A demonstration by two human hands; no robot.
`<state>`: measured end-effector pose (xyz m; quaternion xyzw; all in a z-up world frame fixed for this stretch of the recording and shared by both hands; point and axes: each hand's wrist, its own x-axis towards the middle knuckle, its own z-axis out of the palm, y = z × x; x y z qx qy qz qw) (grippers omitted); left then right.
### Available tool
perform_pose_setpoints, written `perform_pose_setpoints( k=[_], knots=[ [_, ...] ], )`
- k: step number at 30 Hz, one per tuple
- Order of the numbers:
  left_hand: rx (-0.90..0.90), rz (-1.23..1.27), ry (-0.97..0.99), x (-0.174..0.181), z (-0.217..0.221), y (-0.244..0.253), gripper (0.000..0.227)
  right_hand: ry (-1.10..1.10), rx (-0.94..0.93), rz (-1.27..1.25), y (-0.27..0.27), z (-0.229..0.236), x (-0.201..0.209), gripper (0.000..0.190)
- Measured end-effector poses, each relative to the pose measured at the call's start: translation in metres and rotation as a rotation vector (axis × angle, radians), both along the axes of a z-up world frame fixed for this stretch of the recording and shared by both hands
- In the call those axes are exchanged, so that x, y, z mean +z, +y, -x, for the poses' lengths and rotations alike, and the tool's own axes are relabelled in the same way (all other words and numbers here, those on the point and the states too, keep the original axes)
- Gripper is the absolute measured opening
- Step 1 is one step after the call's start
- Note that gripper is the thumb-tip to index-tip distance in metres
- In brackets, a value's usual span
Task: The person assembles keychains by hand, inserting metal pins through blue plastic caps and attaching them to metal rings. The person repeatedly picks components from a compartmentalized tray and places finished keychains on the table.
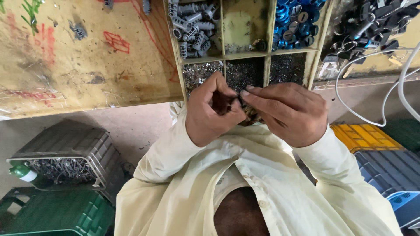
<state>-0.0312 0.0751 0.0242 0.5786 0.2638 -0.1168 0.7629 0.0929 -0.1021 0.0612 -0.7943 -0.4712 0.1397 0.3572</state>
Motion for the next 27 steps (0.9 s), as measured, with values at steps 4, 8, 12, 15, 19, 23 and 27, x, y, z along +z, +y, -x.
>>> perform_pose_setpoints(
  k=[4,8,12,15,19,23,27],
  knots=[
    [-0.087,-0.707,-0.399,0.016,0.004,-0.01,0.037,-0.063,-0.16,0.025,0.006,0.006,-0.007,0.037],
    [0.008,-0.094,-0.371,0.008,0.004,-0.013,0.033,-0.19,-0.06,-0.349,0.0,0.009,-0.019,0.045],
    [0.082,0.952,-0.09,-0.011,0.007,-0.007,0.035,-0.173,0.122,-0.361,-0.008,-0.005,-0.016,0.036],
    [0.208,0.891,-0.194,-0.02,0.008,-0.005,0.034,-0.016,0.157,-0.221,0.002,-0.027,-0.015,0.029],
    [0.141,0.24,-0.276,-0.018,0.008,-0.005,0.03,-0.399,-0.201,0.204,0.006,-0.057,-0.015,0.022],
    [0.123,0.247,-0.291,-0.012,-0.003,-0.008,0.029,-0.541,-0.299,0.258,0.006,-0.069,-0.03,0.025],
    [0.097,0.245,-0.283,-0.008,-0.01,-0.008,0.034,-0.2,-0.319,0.132,-0.006,-0.058,-0.026,0.022]
  ],
)
